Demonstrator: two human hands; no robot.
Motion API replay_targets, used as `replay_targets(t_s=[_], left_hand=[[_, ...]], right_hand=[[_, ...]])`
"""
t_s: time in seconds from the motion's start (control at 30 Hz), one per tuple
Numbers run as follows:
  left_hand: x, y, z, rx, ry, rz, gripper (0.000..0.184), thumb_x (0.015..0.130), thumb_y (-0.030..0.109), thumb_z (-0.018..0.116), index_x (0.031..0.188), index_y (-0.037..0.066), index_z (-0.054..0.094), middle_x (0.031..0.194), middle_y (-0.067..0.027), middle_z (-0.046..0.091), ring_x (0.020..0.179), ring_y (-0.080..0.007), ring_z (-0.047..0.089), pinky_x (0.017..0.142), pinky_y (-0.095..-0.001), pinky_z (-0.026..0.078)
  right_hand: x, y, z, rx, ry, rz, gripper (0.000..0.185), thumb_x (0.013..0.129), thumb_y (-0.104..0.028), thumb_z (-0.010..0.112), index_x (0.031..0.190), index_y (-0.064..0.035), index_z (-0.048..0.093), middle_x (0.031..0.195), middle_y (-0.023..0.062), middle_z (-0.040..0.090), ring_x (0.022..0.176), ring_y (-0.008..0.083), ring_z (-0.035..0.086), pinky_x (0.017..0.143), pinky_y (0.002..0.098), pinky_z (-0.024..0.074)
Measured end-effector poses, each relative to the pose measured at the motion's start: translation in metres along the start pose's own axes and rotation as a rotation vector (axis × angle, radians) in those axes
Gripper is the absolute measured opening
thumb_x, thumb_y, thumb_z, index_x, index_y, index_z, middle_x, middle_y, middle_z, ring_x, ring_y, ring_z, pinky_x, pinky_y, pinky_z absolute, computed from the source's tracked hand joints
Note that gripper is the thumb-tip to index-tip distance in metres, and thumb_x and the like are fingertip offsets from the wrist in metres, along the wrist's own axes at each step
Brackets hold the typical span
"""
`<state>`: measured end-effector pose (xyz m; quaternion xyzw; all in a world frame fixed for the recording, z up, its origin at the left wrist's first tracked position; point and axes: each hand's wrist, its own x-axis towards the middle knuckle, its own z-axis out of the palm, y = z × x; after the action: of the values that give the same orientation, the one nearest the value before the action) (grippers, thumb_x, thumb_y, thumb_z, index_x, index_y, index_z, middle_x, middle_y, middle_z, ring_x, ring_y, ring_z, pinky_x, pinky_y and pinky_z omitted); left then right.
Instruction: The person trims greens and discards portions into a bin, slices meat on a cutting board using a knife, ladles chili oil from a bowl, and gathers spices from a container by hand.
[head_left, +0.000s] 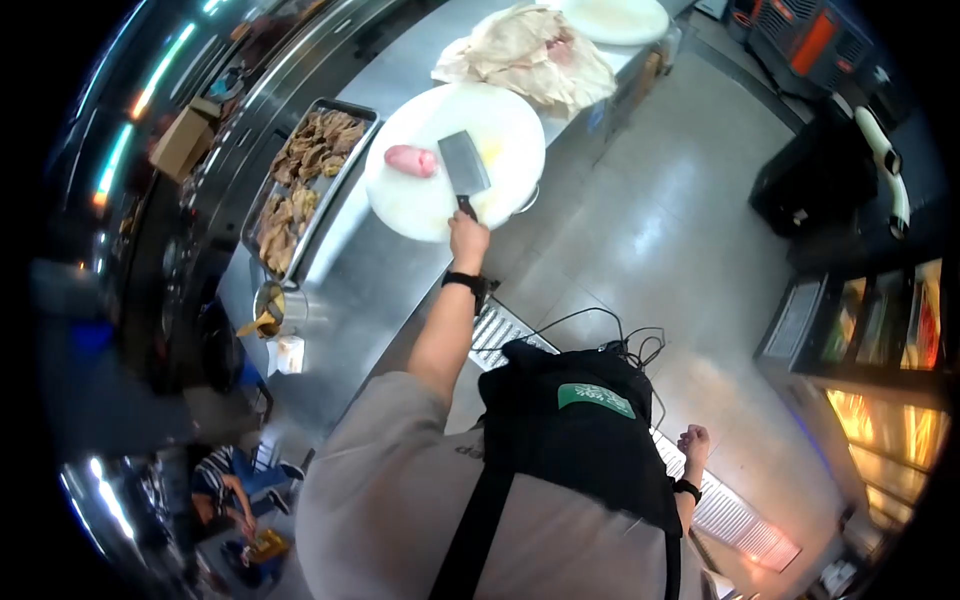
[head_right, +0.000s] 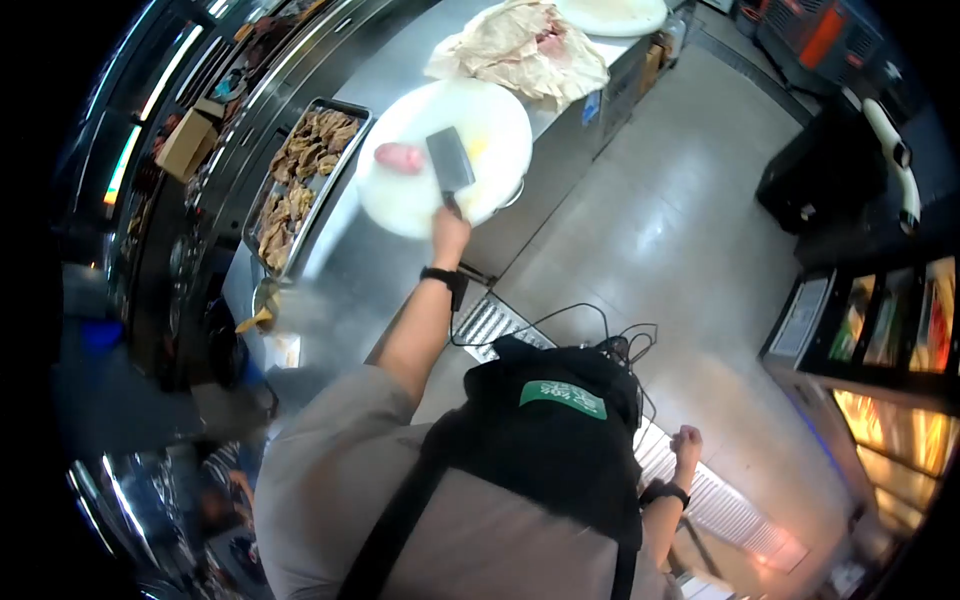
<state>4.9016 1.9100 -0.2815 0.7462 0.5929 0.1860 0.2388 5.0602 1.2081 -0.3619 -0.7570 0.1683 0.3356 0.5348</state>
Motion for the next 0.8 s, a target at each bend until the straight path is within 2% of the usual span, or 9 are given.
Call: replay_targets(t_s=[0.07,0.13,0.23,0.3,0.4,0.53,0.57,0.67,0.8], left_hand=[[0.003,0.015,0.012,0.026,-0.043,-0.106,0.045,0.076,0.017,0.060,0.107,-0.010,0.041,0.104,-0.0322,0.052,0.095,-0.0442,0.055,0.085,-0.0462,0.044],[0.006,0.046,0.017,-0.115,-0.050,-0.243,0.034,0.073,0.014,0.063,0.095,-0.010,0.051,0.081,-0.0225,0.061,0.072,-0.0343,0.062,0.063,-0.0399,0.049],[0.005,0.126,0.003,-0.788,-0.165,-0.422,0.019,0.078,0.012,0.058,0.073,-0.005,0.050,0.056,-0.0052,0.048,0.038,-0.0127,0.044,0.032,-0.0248,0.032],[0.004,0.160,-0.003,-0.860,-0.144,-0.413,0.018,0.079,0.009,0.055,0.068,-0.004,0.050,0.055,-0.0041,0.048,0.039,-0.0119,0.046,0.033,-0.0246,0.033],[0.013,0.193,0.000,-0.896,-0.028,-0.428,0.028,0.078,0.007,0.056,0.096,-0.007,0.040,0.068,-0.0085,0.053,0.043,-0.0125,0.050,0.037,-0.0245,0.040],[0.049,0.203,0.033,-0.608,0.146,-0.258,0.038,0.079,0.008,0.054,0.109,-0.001,0.032,0.076,-0.0150,0.057,0.056,-0.0239,0.060,0.049,-0.0333,0.046],[0.056,0.213,0.028,-0.537,0.184,-0.219,0.037,0.081,0.009,0.054,0.111,0.000,0.033,0.082,-0.0199,0.059,0.065,-0.0343,0.061,0.059,-0.0405,0.047],[0.079,0.231,0.012,-0.652,0.095,-0.229,0.036,0.082,0.010,0.054,0.110,-0.001,0.035,0.088,-0.0248,0.058,0.074,-0.0412,0.059,0.065,-0.0439,0.046],[0.093,0.225,0.041,-0.489,0.115,-0.025,0.039,0.080,0.003,0.052,0.115,-0.003,0.034,0.097,-0.0271,0.051,0.092,-0.0445,0.053,0.073,-0.0464,0.045]], right_hand=[[0.046,-0.074,0.013,-0.091,-0.056,-0.027,0.013,0.087,-0.017,0.053,0.090,-0.0042,0.052,0.067,0.0091,0.055,0.049,0.0144,0.051,0.042,0.0257,0.0420],[0.083,-0.162,0.046,-0.214,-0.164,-0.153,0.018,0.088,-0.021,0.053,0.093,-0.0031,0.053,0.069,0.0082,0.056,0.055,0.0139,0.053,0.049,0.0248,0.0435],[0.146,-0.281,0.121,-0.438,-0.435,-0.415,0.016,0.089,-0.019,0.053,0.091,-0.0031,0.056,0.070,0.0023,0.054,0.060,0.0099,0.050,0.055,0.0231,0.0436],[0.140,-0.364,0.203,-0.437,-0.614,-0.493,0.016,0.090,-0.017,0.053,0.092,-0.0026,0.057,0.070,0.0009,0.053,0.063,0.0085,0.049,0.058,0.0219,0.0427],[0.114,-0.453,0.331,-0.515,-0.902,-0.660,0.018,0.090,-0.015,0.052,0.101,-0.0014,0.057,0.080,0.0027,0.057,0.069,0.0092,0.053,0.062,0.0226,0.0443],[0.071,-0.496,0.483,-0.532,-1.216,-0.524,0.031,0.091,-0.022,0.052,0.115,-0.0029,0.051,0.091,0.0045,0.058,0.081,0.0108,0.055,0.070,0.0247,0.0462],[0.068,-0.498,0.515,-0.503,-1.199,-0.471,0.035,0.091,-0.024,0.052,0.119,-0.0033,0.048,0.094,0.0056,0.058,0.083,0.0117,0.055,0.071,0.0258,0.0463],[0.055,-0.508,0.577,-0.382,-1.159,-0.178,0.046,0.092,-0.028,0.050,0.128,-0.0019,0.040,0.103,0.0092,0.057,0.089,0.0157,0.055,0.075,0.0283,0.0464],[0.073,-0.527,0.640,-0.412,-1.195,-0.061,0.032,0.091,-0.021,0.053,0.110,0.0036,0.045,0.100,0.0115,0.057,0.085,0.0203,0.057,0.075,0.0334,0.0478]])
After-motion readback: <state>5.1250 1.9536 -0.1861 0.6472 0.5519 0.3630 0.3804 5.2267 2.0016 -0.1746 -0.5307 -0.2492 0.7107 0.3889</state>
